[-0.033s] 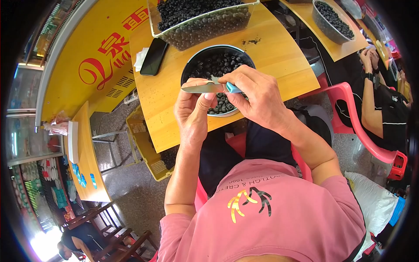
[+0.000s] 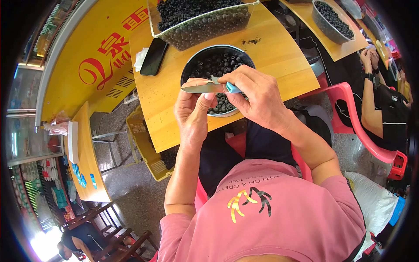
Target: Peeling small black fruits or nuts using a small pairing knife at a production workstation.
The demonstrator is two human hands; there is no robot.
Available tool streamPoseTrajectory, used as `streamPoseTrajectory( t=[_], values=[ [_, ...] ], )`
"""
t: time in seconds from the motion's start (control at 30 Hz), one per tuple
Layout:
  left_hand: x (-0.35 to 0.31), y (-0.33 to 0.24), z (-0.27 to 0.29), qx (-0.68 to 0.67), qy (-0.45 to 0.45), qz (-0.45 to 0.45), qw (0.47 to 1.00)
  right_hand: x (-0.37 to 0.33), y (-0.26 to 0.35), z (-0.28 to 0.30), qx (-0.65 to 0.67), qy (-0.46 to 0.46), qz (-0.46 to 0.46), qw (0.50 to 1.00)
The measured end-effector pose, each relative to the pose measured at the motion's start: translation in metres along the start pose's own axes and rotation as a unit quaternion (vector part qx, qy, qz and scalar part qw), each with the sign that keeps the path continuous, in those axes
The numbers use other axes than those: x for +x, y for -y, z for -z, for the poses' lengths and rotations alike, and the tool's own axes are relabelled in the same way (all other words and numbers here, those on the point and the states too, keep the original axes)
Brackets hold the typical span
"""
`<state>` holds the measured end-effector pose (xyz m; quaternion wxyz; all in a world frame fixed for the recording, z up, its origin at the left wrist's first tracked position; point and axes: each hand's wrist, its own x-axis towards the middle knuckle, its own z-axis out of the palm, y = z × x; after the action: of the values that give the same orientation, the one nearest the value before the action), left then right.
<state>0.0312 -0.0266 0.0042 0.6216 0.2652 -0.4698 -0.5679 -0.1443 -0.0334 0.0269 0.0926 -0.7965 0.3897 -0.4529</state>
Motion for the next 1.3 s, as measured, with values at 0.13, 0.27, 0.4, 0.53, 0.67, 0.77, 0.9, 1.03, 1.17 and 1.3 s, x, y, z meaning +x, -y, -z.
streamPoseTrajectory(
  t=[0.13,0.27,0.4,0.53,0.67,0.77,0.9,1.03,1.17,1.3],
  values=[
    [0.0000,-0.0003,-0.0016,-0.009,0.001,0.001,1.000,0.0006,-0.0001,0.0007,-0.007,-0.003,0.006,1.000],
    [-0.0002,0.0017,0.0001,-0.012,-0.001,0.003,1.000,0.0005,0.0004,0.0016,-0.010,0.000,0.004,1.000],
    [0.0003,0.0023,0.0002,-0.015,0.004,0.001,1.000,0.0006,-0.0003,0.0015,-0.015,-0.001,0.011,1.000],
    [0.0001,0.0018,-0.0014,-0.005,-0.004,0.004,1.000,-0.0004,-0.0019,-0.0003,-0.014,-0.007,0.011,1.000],
    [0.0000,0.0019,-0.0035,-0.017,-0.007,0.009,1.000,0.0001,-0.0022,-0.0006,-0.010,-0.012,0.011,1.000],
    [0.0006,0.0008,-0.0047,-0.019,-0.008,0.018,1.000,0.0002,-0.0040,-0.0006,-0.010,-0.012,0.010,1.000],
    [0.0008,0.0026,-0.0028,-0.017,0.006,0.020,1.000,-0.0008,-0.0054,0.0012,-0.018,-0.004,0.001,1.000],
    [0.0005,0.0045,-0.0053,-0.021,-0.012,0.013,1.000,-0.0005,-0.0030,0.0002,-0.012,-0.015,0.015,1.000],
    [0.0008,0.0035,-0.0041,-0.007,-0.004,0.010,1.000,-0.0003,-0.0040,0.0005,-0.008,-0.015,0.010,1.000],
    [0.0011,0.0044,-0.0017,0.000,0.014,0.014,1.000,0.0001,-0.0045,0.0025,-0.011,-0.014,0.009,1.000]
  ],
)
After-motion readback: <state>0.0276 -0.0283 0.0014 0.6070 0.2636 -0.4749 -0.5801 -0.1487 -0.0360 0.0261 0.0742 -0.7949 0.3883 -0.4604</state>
